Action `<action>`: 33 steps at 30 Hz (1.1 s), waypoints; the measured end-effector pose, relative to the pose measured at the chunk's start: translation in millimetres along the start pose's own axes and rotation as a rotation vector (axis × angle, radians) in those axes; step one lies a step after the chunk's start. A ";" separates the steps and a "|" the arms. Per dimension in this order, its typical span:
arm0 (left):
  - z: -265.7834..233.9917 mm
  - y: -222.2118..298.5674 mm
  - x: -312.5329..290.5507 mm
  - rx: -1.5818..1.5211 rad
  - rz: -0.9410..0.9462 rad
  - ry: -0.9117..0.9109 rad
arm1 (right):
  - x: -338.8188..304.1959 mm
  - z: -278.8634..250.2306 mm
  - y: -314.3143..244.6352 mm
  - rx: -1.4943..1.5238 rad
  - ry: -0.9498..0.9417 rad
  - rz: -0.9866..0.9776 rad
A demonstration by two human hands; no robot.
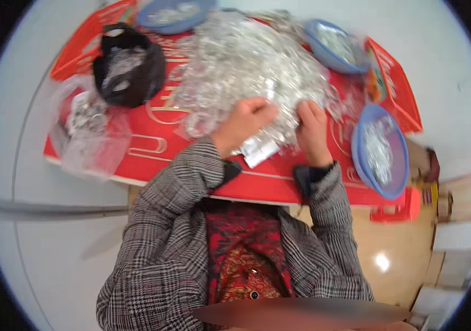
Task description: Sort and package small clear plastic items into various colored bowls on a workbench.
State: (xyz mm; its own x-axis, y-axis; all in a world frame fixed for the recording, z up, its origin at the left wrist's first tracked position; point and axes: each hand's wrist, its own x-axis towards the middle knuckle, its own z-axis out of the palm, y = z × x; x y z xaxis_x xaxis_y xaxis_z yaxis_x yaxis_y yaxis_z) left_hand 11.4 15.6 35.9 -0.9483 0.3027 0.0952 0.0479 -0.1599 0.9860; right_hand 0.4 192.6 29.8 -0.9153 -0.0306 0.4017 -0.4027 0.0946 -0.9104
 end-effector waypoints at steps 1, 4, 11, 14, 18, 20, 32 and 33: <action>2.8 -4.4 2.7 -0.037 0.016 0.024 | 3.2 0.7 0.7 0.081 0.029 0.094; 10.7 -3.9 4.9 -0.055 -0.008 -0.024 | -0.4 -9.7 6.3 0.235 0.093 0.191; 18.0 -9.1 5.6 -0.071 -0.017 -0.029 | -5.0 -17.4 10.0 0.394 0.078 0.167; 17.2 -12.1 4.8 -0.086 -0.009 -0.003 | -5.6 -20.9 14.2 0.473 0.026 0.211; 14.5 -18.0 6.7 -0.146 -0.002 -0.021 | -5.0 -20.5 17.5 0.481 0.042 0.196; 14.5 -16.1 6.9 -0.159 -0.007 -0.024 | -3.7 -20.3 18.8 0.494 0.064 0.198; 15.0 -13.7 6.1 -0.094 -0.011 -0.027 | -2.0 -20.5 19.0 0.556 0.088 0.208; 15.0 -13.7 6.2 -0.093 -0.011 -0.025 | -2.0 -20.2 18.8 0.547 0.093 0.206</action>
State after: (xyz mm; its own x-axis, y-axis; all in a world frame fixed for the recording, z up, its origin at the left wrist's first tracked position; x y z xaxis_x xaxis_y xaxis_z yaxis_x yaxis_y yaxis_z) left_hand 9.5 33.7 25.0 -0.9405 0.3278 0.0890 0.0073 -0.2425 0.9701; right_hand -5.2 214.6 13.8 -0.9804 0.0238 0.1957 -0.1861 -0.4381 -0.8795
